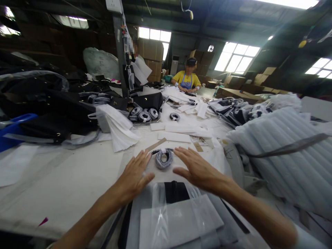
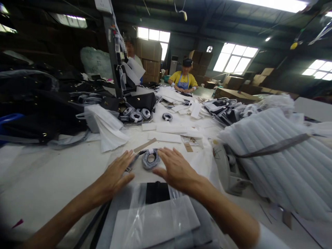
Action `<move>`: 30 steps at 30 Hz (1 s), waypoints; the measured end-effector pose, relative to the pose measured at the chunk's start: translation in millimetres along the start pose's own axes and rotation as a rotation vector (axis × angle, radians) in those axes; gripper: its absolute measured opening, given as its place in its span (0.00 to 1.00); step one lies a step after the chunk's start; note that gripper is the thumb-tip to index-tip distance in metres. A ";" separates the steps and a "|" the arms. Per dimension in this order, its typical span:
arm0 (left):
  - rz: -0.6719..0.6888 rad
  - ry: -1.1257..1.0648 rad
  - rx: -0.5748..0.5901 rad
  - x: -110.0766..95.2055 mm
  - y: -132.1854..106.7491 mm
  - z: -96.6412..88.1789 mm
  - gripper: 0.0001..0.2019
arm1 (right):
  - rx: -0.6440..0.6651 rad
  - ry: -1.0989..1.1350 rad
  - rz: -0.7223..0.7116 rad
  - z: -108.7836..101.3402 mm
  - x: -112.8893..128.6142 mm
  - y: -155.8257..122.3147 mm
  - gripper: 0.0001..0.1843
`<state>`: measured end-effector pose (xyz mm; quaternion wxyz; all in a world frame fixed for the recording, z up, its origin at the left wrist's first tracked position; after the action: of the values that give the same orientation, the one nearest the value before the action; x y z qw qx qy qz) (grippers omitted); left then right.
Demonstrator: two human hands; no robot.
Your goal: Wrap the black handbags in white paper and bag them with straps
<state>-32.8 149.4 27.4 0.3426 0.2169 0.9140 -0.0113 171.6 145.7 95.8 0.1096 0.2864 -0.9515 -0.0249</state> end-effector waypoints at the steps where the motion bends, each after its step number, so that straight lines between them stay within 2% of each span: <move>1: 0.052 0.107 0.044 -3.7 -15.9 11.3 0.34 | -0.010 0.017 -0.033 2.7 6.3 -24.8 0.34; 4: 0.121 0.286 0.102 -2.8 -49.7 41.5 0.35 | 0.018 0.040 -0.115 29.6 20.8 -86.9 0.44; 6: 0.095 0.346 0.118 4.3 -57.2 53.1 0.35 | 0.052 0.042 -0.127 50.5 24.3 -109.6 0.43; 9: 0.044 0.388 0.135 12.6 -53.2 57.3 0.33 | 0.089 0.052 -0.065 66.6 22.5 -117.1 0.40; 13: 0.010 0.373 0.167 14.8 -43.5 52.6 0.32 | 0.113 0.066 -0.015 59.7 23.5 -111.0 0.38; 16: 0.028 0.363 0.129 8.2 -48.5 46.4 0.31 | -0.001 0.010 -0.079 46.9 30.3 -112.9 0.41; 18: 0.078 0.390 0.043 -1.1 -60.7 42.5 0.32 | -0.138 -0.070 -0.195 43.4 39.3 -120.2 0.45; 20: 0.180 0.430 -0.017 -13.5 -78.6 44.5 0.36 | -0.275 -0.173 -0.328 47.7 49.9 -131.5 0.42; 23: 0.304 0.486 0.024 -26.1 -104.4 58.8 0.44 | -0.422 -0.312 -0.416 60.5 59.5 -144.4 0.31; 26: 0.309 0.525 0.050 -27.9 -116.1 67.1 0.50 | -0.480 -0.363 -0.415 67.1 61.5 -145.4 0.28; 28: 0.310 0.516 0.042 -25.9 -116.5 67.4 0.49 | -0.511 -0.371 -0.434 66.7 62.0 -144.2 0.28; 30: 0.325 0.473 0.035 -19.1 -113.5 65.4 0.42 | -0.563 -0.341 -0.462 64.0 62.0 -147.5 0.28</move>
<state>-25.3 28.1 -25.2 0.1136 0.3631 0.9214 0.0790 186.5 -12.5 29.2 0.0161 0.4432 -0.8227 -0.3557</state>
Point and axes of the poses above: each hand's wrist, its own y-axis towards the middle knuckle, its own z-axis out of the palm, x = y × z, the point moved 7 cm from there along y, towards the middle knuckle
